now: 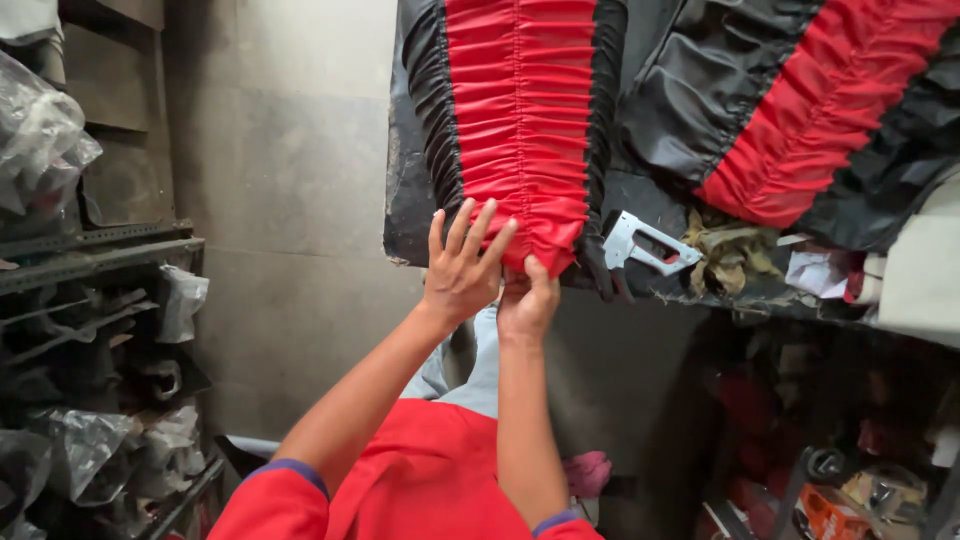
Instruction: The recorder is reupholstering motorcycle seats by stretching synthetic leather covers over the plastic bases and securing them with a pneumatic staple gun.
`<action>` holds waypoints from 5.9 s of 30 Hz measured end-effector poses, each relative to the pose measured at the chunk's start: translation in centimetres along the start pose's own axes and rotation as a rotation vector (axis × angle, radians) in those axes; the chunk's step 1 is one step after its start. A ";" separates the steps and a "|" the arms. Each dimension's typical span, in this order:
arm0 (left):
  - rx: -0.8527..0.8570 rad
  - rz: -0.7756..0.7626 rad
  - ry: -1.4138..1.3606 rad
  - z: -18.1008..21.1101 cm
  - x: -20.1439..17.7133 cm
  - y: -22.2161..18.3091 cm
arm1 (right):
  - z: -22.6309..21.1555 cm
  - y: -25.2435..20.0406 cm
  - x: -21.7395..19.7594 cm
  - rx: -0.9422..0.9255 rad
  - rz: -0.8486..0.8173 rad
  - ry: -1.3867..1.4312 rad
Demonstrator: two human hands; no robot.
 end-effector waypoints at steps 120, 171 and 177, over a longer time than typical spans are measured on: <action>-0.867 -0.164 -0.887 10.3 -10.5 5.3 | -32.1 -8.7 20.8 -0.097 -1.319 -2.700; -0.774 -0.132 -1.044 9.4 -11.8 2.6 | -29.3 -9.1 26.5 0.982 -1.400 -2.748; -0.763 -0.126 -1.055 9.5 -11.9 2.6 | -27.8 -7.6 21.9 0.711 -1.733 -2.582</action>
Point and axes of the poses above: each hand's wrist, its own y-axis towards the middle knuckle, its own x-axis out of the palm, z = x × y, the point moved 2 cm from there along y, towards the middle knuckle, and after that the axes turned 14 degrees about -y, right-handed, at the moved point
